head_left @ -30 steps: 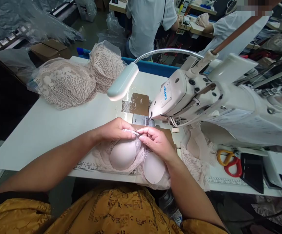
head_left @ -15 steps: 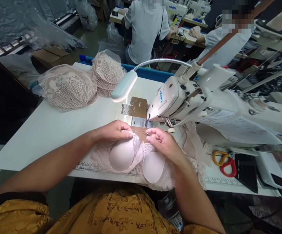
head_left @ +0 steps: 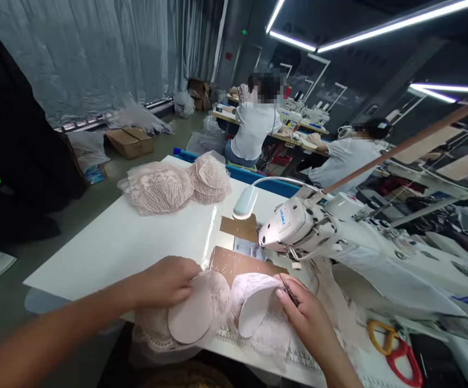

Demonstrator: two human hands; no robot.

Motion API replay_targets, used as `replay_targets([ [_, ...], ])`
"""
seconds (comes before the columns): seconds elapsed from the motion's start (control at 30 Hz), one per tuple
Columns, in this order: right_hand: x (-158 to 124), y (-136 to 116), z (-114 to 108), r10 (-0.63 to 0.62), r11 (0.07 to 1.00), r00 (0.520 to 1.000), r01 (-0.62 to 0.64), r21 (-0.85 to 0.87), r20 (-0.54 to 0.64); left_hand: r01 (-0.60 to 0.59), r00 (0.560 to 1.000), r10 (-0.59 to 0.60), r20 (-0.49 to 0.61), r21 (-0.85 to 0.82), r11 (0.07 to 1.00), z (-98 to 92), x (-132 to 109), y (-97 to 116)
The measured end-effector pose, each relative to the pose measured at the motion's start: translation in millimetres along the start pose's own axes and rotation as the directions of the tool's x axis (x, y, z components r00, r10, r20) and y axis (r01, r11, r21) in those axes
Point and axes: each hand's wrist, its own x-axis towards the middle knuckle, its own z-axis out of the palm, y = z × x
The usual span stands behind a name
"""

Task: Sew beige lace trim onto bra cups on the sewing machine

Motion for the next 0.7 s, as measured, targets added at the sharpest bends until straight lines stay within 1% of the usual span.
replay_targets([
  [0.03,7,-10,6,0.018,0.997,0.999,-0.021,0.072,0.042,0.036,0.999,-0.036,-0.025,0.002,0.999,-5.3,-9,-6],
  [0.07,16,-22,13,0.032,0.988,0.994,-0.048,0.146,0.108,0.075,0.995,-0.074,-0.061,0.009,0.997,-11.5,-17,-13],
  [0.13,40,-45,34,0.007,0.956,0.977,-0.068,0.286,0.211,0.14,0.974,-0.129,-0.186,0.043,0.989,-27.3,-29,-26],
  [0.17,54,-57,46,-0.052,0.943,0.975,-0.023,0.333,0.215,0.165,0.951,-0.139,-0.275,0.073,0.984,-37.5,-33,-32],
  [0.2,71,-70,57,-0.128,0.93,0.98,0.066,0.362,0.15,0.186,0.914,-0.13,-0.384,0.112,0.976,-49.5,-36,-37],
  [0.23,88,-82,67,-0.211,0.901,0.974,0.16,0.403,0.084,0.204,0.86,-0.097,-0.5,0.163,0.965,-63.5,-38,-41],
  [0.27,107,-95,75,-0.268,0.865,0.963,0.244,0.438,-0.007,0.217,0.79,-0.036,-0.612,0.224,0.95,-79.1,-39,-44],
  [0.3,126,-106,81,-0.319,0.835,0.94,0.34,0.433,-0.123,0.232,0.701,0.048,-0.711,0.291,0.928,-95.9,-39,-47],
  [0.33,146,-117,85,-0.371,0.806,0.894,0.445,0.39,-0.252,0.241,0.622,0.144,-0.77,0.363,0.9,-113.0,-37,-49],
  [0.37,165,-126,86,-0.434,0.766,0.823,0.551,0.33,-0.366,0.246,0.552,0.24,-0.799,0.431,0.868,-129.4,-34,-53],
  [0.4,185,-133,88,-0.49,0.724,0.748,0.635,0.268,-0.449,0.254,0.488,0.321,-0.812,0.484,0.838,-144.0,-28,-57],
  [0.43,203,-137,89,-0.523,0.699,0.69,0.683,0.212,-0.5,0.255,0.446,0.379,-0.811,0.521,0.814,-155.6,-21,-63],
  [0.47,220,-138,90,-0.541,0.687,0.653,0.707,0.169,-0.531,0.25,0.432,0.411,-0.803,0.545,0.801,-163.5,-13,-72],
  [0.5,236,-135,93,-0.55,0.69,0.637,0.711,0.137,-0.54,0.244,0.439,0.413,-0.798,0.549,0.8,-167.2,-3,-83],
  [0.53,250,-130,98,-0.549,0.713,0.653,0.692,0.116,-0.521,0.242,0.505,0.367,-0.781,0.536,0.809,-166.5,8,-96],
  [0.57,262,-123,104,-0.543,0.755,0.704,0.648,0.101,-0.458,0.244,0.611,0.275,-0.742,0.507,0.827,-162.0,19,-110],
  [0.6,272,-114,111,-0.523,0.803,0.764,0.591,0.083,-0.376,0.267,0.711,0.145,-0.688,0.454,0.85,-154.6,28,-125],
  [0.63,278,-104,118,-0.509,0.827,0.797,0.558,0.075,-0.325,0.292,0.787,0.014,-0.616,0.393,0.872,-145.5,37,-139],
  [0.67,282,-94,124,-0.489,0.846,0.82,0.529,0.066,-0.298,0.296,0.815,-0.026,-0.579,0.376,0.878,-136.1,44,-151],
  [0.7,283,-86,130,-0.472,0.86,0.833,0.507,0.058,-0.288,0.309,0.823,-0.06,-0.565,0.358,0.881,-127.6,49,-162],
])
